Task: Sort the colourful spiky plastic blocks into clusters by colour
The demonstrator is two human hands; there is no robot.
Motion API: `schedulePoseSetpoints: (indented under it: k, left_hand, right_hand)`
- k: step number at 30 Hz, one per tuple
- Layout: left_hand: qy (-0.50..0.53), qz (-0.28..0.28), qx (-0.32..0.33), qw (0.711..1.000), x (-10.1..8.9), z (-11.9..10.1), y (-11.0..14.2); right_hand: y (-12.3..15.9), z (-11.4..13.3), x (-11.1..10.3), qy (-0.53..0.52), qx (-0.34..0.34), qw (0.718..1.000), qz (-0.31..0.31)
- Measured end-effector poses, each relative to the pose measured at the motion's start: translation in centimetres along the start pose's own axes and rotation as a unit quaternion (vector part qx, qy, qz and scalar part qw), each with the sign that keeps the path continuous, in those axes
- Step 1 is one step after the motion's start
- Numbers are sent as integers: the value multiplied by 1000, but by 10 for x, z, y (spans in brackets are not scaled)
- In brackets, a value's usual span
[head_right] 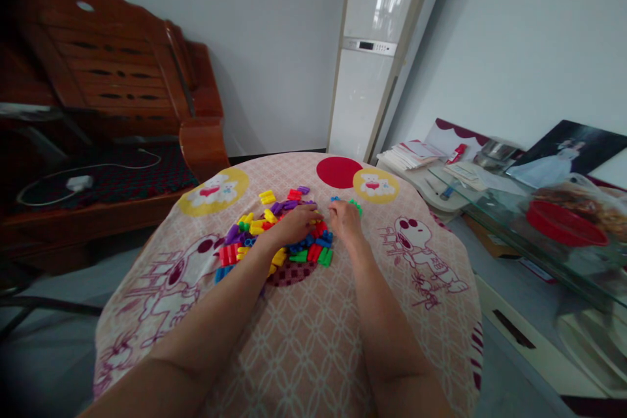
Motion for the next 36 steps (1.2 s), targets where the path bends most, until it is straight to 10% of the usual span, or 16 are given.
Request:
schedulePoseSetpoints:
  k: [10,36]
  left_hand:
    - [-15,-85,-176,981,-40,57,31]
    - [146,-56,-48,987,-26,7,7]
  right_hand:
    - [0,21,45,-50,-93,990,93]
    - [-3,17,29,-271,7,962,26]
Point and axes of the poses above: each hand's wrist, its own y-axis away from the middle knuckle, its own x-axis out of the palm, z = x × y, the point moved 6 cm from there along -y, towards the middle knuckle, and after that the axes turned 7 degrees about z, right-handed, at the moved point
